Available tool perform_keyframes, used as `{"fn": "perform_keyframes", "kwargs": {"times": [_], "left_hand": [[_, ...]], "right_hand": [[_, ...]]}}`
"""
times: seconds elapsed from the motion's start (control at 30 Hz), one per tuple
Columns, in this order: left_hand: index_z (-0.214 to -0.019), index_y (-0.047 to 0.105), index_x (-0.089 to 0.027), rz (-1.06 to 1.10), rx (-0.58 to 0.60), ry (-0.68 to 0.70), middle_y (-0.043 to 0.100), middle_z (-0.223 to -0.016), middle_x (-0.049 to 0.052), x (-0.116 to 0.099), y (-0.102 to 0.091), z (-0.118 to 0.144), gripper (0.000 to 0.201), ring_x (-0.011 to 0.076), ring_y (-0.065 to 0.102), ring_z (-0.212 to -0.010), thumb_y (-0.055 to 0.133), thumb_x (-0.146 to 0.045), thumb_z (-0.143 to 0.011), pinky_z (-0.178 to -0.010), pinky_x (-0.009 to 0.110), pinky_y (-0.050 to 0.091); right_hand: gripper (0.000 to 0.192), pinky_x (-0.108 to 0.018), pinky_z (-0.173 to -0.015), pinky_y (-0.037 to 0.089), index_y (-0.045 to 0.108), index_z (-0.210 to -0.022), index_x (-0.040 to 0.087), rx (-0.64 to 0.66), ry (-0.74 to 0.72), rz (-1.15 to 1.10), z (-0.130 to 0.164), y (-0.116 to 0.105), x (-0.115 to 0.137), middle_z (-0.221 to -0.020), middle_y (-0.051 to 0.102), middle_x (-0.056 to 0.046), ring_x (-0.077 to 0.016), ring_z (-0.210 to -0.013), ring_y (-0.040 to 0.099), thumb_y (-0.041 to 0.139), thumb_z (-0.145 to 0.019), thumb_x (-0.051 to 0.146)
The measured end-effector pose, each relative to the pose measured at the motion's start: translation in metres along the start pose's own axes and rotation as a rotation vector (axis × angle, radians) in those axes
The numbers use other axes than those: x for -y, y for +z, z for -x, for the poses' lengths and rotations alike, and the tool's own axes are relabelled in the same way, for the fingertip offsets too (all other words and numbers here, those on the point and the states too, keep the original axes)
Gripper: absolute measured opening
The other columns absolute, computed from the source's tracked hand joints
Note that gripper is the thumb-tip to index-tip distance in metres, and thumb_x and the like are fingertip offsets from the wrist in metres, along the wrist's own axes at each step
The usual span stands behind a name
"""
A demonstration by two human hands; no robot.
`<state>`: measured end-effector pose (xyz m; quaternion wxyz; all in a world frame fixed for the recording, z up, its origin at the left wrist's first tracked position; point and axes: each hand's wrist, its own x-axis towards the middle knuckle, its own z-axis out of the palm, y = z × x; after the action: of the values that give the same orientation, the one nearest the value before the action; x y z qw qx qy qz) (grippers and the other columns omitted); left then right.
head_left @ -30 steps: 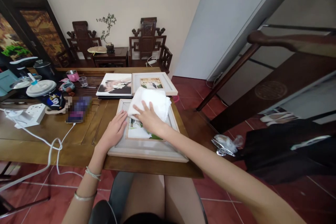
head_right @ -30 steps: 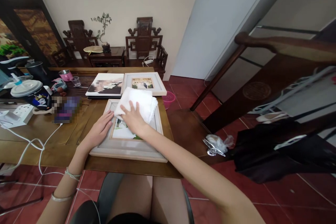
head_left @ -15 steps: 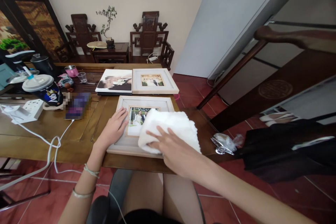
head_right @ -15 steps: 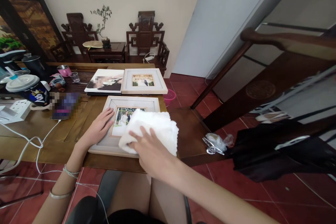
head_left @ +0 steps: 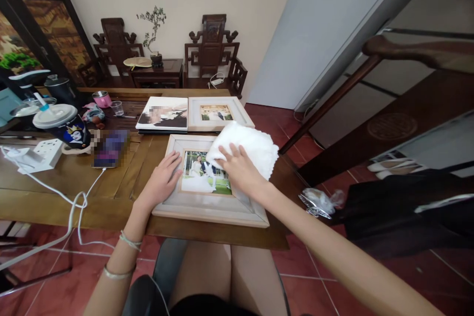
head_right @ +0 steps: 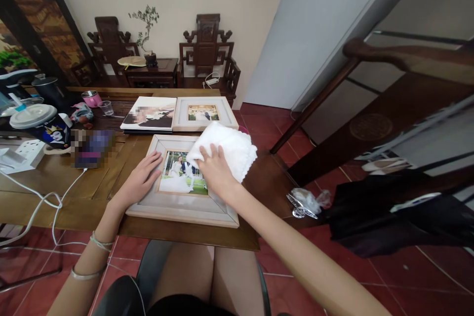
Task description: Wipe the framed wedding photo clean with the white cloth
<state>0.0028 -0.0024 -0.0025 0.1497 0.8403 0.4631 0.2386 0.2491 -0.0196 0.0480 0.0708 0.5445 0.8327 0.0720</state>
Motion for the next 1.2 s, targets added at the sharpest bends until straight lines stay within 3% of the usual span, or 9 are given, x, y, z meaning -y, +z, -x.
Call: {"fn": "perform_keyframes", "kwargs": {"times": [0.2, 0.27, 0.33, 0.43, 0.57, 0.67, 0.8, 0.97, 1.2], "left_hand": [[-0.138, 0.048, -0.014, -0.003, -0.018, -0.006, 0.044, -0.149, 0.014, 0.001, 0.004, 0.0, 0.046, 0.0247, 0.032, -0.143, 0.039, -0.031, -0.097, -0.116, 0.049, 0.03], [-0.138, 0.048, -0.014, -0.004, -0.022, 0.002, 0.044, -0.149, 0.014, 0.001, 0.004, 0.0, 0.046, 0.0251, 0.032, -0.143, 0.039, -0.031, -0.097, -0.116, 0.049, 0.03], [-0.138, 0.049, -0.016, -0.003, -0.028, 0.011, 0.045, -0.148, 0.013, 0.002, 0.004, 0.0, 0.045, 0.0251, 0.033, -0.143, 0.039, -0.032, -0.097, -0.116, 0.049, 0.031], [-0.137, 0.049, -0.014, -0.008, -0.024, 0.015, 0.045, -0.148, 0.014, 0.001, 0.003, -0.001, 0.046, 0.0252, 0.033, -0.143, 0.039, -0.032, -0.097, -0.117, 0.048, 0.03], [-0.137, 0.049, -0.012, -0.001, -0.018, -0.004, 0.045, -0.148, 0.015, -0.001, 0.003, -0.001, 0.047, 0.0257, 0.032, -0.143, 0.038, -0.033, -0.097, -0.117, 0.049, 0.03], [-0.137, 0.049, -0.014, 0.015, -0.037, -0.012, 0.046, -0.148, 0.013, 0.001, 0.004, -0.001, 0.045, 0.0244, 0.033, -0.142, 0.034, -0.032, -0.098, -0.116, 0.049, 0.03], [-0.137, 0.049, -0.012, 0.013, -0.047, 0.013, 0.047, -0.147, 0.014, 0.004, 0.005, -0.001, 0.046, 0.0242, 0.034, -0.142, 0.034, -0.03, -0.098, -0.117, 0.048, 0.03], [-0.137, 0.051, -0.013, 0.015, -0.038, 0.022, 0.047, -0.147, 0.014, 0.005, 0.004, -0.002, 0.045, 0.0246, 0.034, -0.142, 0.034, -0.029, -0.098, -0.117, 0.048, 0.03], [-0.137, 0.05, -0.014, 0.02, -0.059, 0.019, 0.048, -0.146, 0.013, 0.004, 0.006, -0.001, 0.045, 0.0245, 0.035, -0.142, 0.034, -0.027, -0.097, -0.117, 0.049, 0.03]], "right_hand": [[0.059, -0.051, -0.11, 0.032, 0.063, -0.126, 0.011, 0.167, -0.216, -0.189, 0.063, -0.031, 0.021, -0.144, 0.047, -0.019, -0.0378, -0.136, 0.038, 0.05, -0.07, -0.005], [0.071, -0.046, -0.107, 0.039, 0.06, -0.13, 0.019, 0.181, -0.283, -0.325, 0.083, -0.037, 0.018, -0.145, 0.048, -0.013, -0.0319, -0.134, 0.042, 0.044, -0.067, -0.008], [0.085, -0.041, -0.102, 0.044, 0.051, -0.139, 0.03, 0.143, -0.255, -0.427, 0.093, -0.04, 0.009, -0.146, 0.047, -0.006, -0.0264, -0.13, 0.048, 0.039, -0.064, -0.009], [0.094, -0.041, -0.101, 0.045, 0.039, -0.146, 0.033, -0.014, -0.121, -0.416, 0.08, -0.04, -0.011, -0.153, 0.038, -0.004, -0.0268, -0.132, 0.046, 0.036, -0.063, -0.01], [0.082, -0.055, -0.111, 0.032, 0.046, -0.142, 0.018, -0.254, 0.001, -0.234, 0.023, -0.036, -0.032, -0.159, 0.024, -0.011, -0.0339, -0.144, 0.023, 0.036, -0.067, -0.014], [0.073, -0.058, -0.112, 0.028, 0.048, -0.139, 0.013, -0.245, -0.011, -0.133, -0.021, -0.026, -0.03, -0.157, 0.026, -0.015, -0.0353, -0.145, 0.018, 0.036, -0.073, -0.014], [0.069, -0.058, -0.114, 0.024, 0.052, -0.137, 0.018, -0.163, -0.178, -0.08, -0.057, -0.013, -0.005, -0.156, 0.031, -0.008, -0.0336, -0.144, 0.02, 0.038, -0.077, -0.013], [0.058, -0.057, -0.112, 0.027, 0.062, -0.126, 0.02, -0.11, -0.187, -0.068, -0.061, -0.009, 0.008, -0.151, 0.041, -0.006, -0.0333, -0.142, 0.028, 0.039, -0.082, -0.009], [0.064, -0.056, -0.105, 0.035, 0.069, -0.116, 0.019, -0.007, -0.022, -0.062, -0.021, -0.006, -0.046, -0.144, 0.051, -0.006, -0.0324, -0.137, 0.038, 0.034, -0.074, -0.015]]}}
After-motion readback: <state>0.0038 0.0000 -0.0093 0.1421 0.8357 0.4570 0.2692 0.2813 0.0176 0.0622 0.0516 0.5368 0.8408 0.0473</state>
